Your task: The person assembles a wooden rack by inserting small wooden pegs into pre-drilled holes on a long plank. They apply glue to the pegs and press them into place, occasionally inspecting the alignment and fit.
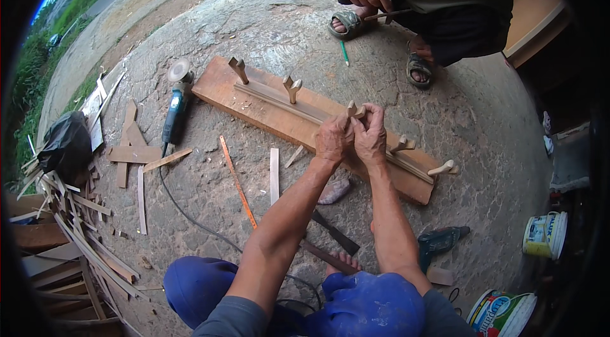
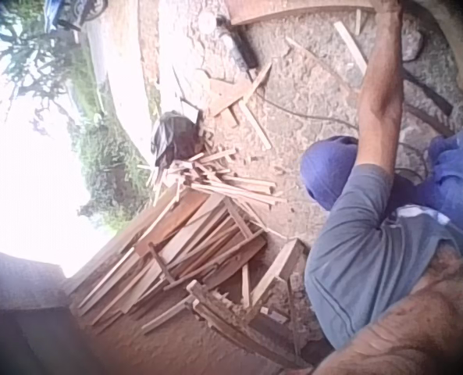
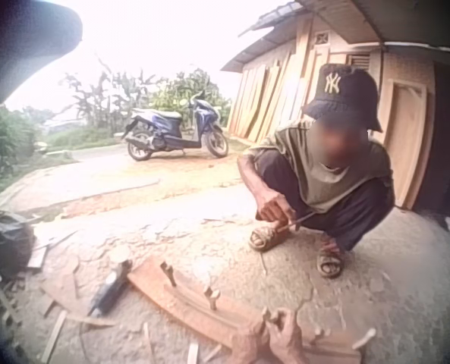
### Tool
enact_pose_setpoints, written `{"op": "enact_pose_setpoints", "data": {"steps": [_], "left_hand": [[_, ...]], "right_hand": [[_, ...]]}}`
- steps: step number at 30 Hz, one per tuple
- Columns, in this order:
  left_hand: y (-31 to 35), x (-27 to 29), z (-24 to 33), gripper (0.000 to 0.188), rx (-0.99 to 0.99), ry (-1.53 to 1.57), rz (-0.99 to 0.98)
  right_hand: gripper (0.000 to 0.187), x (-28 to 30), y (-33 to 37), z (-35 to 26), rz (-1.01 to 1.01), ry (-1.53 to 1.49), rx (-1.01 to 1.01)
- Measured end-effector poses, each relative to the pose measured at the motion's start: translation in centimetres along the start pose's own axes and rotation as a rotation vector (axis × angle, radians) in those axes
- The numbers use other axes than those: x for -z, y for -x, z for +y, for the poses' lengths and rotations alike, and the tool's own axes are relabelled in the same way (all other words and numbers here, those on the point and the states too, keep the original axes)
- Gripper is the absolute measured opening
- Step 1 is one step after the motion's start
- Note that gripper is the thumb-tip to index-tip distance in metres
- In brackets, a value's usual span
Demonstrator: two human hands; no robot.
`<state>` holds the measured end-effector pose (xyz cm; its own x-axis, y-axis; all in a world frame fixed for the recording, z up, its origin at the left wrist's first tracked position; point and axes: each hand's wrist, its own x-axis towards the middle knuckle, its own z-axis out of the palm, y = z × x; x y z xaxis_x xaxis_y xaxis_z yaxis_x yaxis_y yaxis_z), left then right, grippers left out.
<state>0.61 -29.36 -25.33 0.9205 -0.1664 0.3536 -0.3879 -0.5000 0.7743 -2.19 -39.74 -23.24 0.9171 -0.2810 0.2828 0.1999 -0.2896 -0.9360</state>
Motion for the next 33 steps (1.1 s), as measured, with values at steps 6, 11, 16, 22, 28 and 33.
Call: {"op": "enact_pose_setpoints", "data": {"steps": [6, 11, 16, 22, 28, 33], "left_hand": [[0.1, 0.0, 0.0, 0.023, -0.05, 0.008, 0.056], [0.1, 0.1, -0.1, 0.023, -0.045, 0.011, 0.064], [0.0, 0.0, 0.2, 0.023, -0.041, 0.013, 0.06], [0.0, -0.1, -0.1, 0.027, -0.01, -0.002, 0.046], [0.0, 0.0, 0.0, 0.025, 0.015, -0.017, 0.007], [-0.1, 0.1, 0.3, 0.024, 0.004, -0.031, 0.007]], "right_hand": [[0.035, -0.1, 0.0, -0.2, -0.008, 0.003, -0.006], [0.033, -0.3, 0.1, -0.6, -0.002, 0.014, -0.01], [0.029, -0.2, -0.2, -0.3, 0.034, -0.014, 0.004], [0.032, 0.7, -0.5, -1.2, -0.013, 0.069, -0.056], [0.032, 1.6, -1.1, -3.3, -0.029, 0.177, -0.015], [0.029, 2.1, -1.8, -4.5, -0.084, 0.407, -0.019]]}}
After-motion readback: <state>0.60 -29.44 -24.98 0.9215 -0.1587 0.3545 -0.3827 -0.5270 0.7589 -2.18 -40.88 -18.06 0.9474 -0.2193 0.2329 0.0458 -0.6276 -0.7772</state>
